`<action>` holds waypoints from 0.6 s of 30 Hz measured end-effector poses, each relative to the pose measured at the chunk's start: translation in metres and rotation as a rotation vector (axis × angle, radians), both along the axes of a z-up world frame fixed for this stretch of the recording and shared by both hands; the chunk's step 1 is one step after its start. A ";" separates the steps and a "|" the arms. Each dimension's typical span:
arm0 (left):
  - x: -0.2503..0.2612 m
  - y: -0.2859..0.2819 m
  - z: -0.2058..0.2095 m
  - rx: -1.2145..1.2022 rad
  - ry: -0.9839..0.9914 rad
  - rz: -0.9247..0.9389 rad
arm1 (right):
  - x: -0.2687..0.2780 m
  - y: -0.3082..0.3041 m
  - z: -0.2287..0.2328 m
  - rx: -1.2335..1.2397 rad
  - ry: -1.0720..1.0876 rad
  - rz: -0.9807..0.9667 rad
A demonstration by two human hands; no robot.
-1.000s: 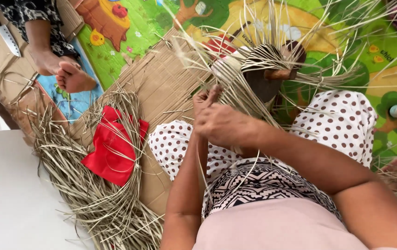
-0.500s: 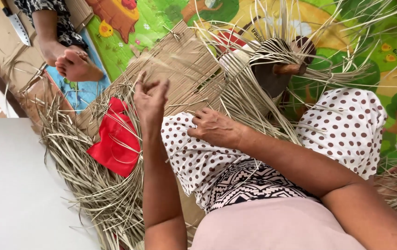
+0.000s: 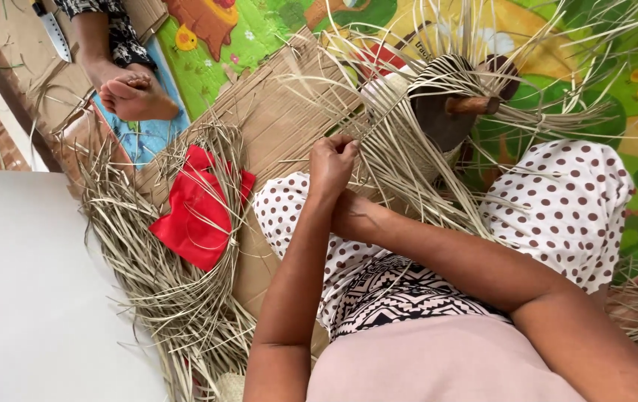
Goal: A person sits on the floor and weaves a hat using dried plant fibers, interlacing them around a wooden mold.
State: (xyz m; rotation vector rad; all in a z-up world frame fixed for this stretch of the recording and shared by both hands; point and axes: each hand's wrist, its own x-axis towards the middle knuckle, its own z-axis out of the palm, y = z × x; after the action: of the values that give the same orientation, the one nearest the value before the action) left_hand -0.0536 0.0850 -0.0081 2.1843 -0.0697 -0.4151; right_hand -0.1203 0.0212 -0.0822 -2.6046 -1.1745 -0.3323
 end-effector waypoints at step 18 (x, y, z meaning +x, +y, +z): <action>-0.002 0.004 -0.015 -0.388 0.112 0.079 | -0.046 -0.214 -0.003 -0.007 -0.253 -0.727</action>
State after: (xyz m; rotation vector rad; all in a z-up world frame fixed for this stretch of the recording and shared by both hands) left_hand -0.0557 0.0888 -0.0234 1.7737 -0.0011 -0.4379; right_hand -0.1668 -0.1924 -0.0855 -2.9667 -0.2267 -0.8100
